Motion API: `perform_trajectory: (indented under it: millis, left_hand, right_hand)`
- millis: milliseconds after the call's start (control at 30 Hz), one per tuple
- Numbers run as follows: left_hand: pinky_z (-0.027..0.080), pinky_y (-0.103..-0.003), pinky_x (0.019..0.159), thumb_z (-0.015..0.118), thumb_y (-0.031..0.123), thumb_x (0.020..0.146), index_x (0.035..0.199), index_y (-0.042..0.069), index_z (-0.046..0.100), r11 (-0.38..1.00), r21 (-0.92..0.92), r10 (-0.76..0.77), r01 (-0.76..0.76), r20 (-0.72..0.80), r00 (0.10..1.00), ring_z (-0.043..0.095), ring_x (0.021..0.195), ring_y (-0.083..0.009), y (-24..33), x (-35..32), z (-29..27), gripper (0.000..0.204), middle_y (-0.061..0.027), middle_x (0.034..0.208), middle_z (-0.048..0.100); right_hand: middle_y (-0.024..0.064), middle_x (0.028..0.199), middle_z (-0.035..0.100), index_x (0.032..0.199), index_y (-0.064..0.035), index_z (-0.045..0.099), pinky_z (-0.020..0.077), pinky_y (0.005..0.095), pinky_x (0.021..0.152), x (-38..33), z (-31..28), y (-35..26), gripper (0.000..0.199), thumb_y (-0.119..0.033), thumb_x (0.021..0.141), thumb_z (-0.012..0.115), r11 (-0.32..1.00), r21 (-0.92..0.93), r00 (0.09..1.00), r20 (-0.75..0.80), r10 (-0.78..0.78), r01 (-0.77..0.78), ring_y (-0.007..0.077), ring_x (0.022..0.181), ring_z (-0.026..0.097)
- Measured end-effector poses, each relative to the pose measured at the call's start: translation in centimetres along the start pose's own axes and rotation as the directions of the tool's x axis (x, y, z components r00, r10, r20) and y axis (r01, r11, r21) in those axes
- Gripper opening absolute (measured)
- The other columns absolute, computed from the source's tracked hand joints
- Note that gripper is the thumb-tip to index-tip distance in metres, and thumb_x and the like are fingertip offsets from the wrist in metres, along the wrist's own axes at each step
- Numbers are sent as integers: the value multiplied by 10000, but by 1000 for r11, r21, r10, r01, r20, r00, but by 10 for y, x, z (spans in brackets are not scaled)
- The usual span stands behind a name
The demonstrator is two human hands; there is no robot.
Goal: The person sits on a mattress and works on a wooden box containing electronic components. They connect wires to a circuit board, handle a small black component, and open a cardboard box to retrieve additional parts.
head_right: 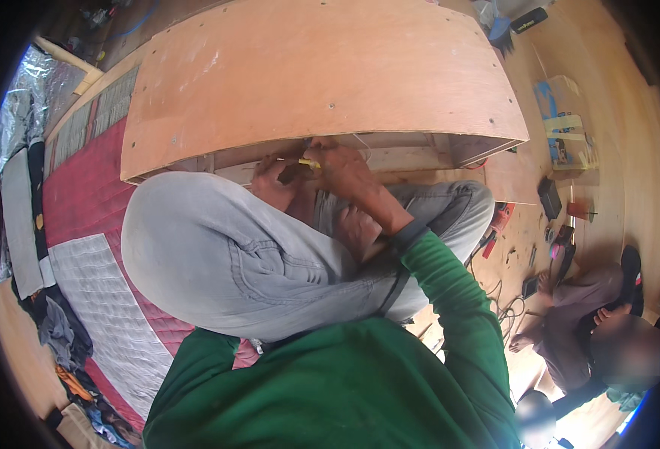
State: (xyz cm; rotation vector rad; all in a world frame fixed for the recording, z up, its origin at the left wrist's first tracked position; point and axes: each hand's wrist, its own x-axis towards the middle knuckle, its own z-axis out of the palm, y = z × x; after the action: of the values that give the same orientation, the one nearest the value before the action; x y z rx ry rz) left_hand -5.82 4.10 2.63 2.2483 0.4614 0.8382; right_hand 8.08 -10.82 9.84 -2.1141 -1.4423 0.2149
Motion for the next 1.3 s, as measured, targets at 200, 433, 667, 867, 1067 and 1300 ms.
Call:
perform_trajectory:
  millis: [200, 433, 667, 867, 1067, 1300]
  left_hand:
    - [521, -475, 956, 876, 214, 783, 1009, 147, 838, 999, 50, -10, 11, -18, 1000, 714, 1098, -306, 5, 2, 4, 239, -66, 1117, 793]
    - [483, -439, 914, 832, 145, 767, 930, 182, 819, 995, -37, -96, 95, -32, 995, 713, 1045, -208, 7, 12, 8, 168, 8, 1092, 798]
    - [479, -430, 890, 828, 156, 779, 889, 178, 790, 989, -78, -130, 128, -22, 991, 706, 959, -223, 11, 11, 3, 118, 25, 950, 788]
    - [477, -422, 880, 814, 155, 782, 891, 170, 789, 991, -53, -124, 123, -16, 992, 706, 926, -231, 11, 13, 2, 113, 20, 935, 796]
    - [479, -415, 882, 802, 166, 795, 897, 168, 788, 987, -86, -138, 136, -15, 990, 706, 928, -232, 13, 13, -1, 103, 13, 925, 798]
    - [482, -412, 888, 790, 165, 805, 893, 165, 784, 988, -84, -130, 129, -6, 991, 707, 920, -232, 13, 14, -3, 87, 10, 927, 804]
  right_hand:
    - [165, 1321, 694, 1178, -83, 759, 592, 498, 914, 6, -9, -9, 342, -159, 848, 798, 999, -7, 991, 123, 44, -43, 389, 1096, 720]
    - [203, 1310, 690, 1352, -92, 688, 571, 508, 963, 21, -60, -32, 405, -188, 959, 709, 970, -244, 968, 239, 80, -20, 403, 1153, 698]
    - [153, 1285, 699, 1464, -138, 608, 590, 469, 917, 33, -121, -54, 505, -57, 969, 665, 753, -541, 916, 343, -207, 374, 390, 1144, 704]
    - [123, 1336, 652, 1387, -120, 620, 593, 449, 909, 42, -118, -65, 481, -68, 912, 680, 776, -498, 858, 503, -104, 387, 359, 1138, 709]
    - [85, 1351, 632, 1315, -131, 620, 603, 429, 912, 48, -105, -63, 398, -63, 924, 648, 683, -545, 855, 460, -240, 486, 292, 1127, 726]
    - [47, 1427, 603, 1323, -131, 616, 620, 394, 945, 50, -100, -60, 393, -109, 931, 642, 545, -641, 827, 523, -205, 541, 259, 1156, 731]
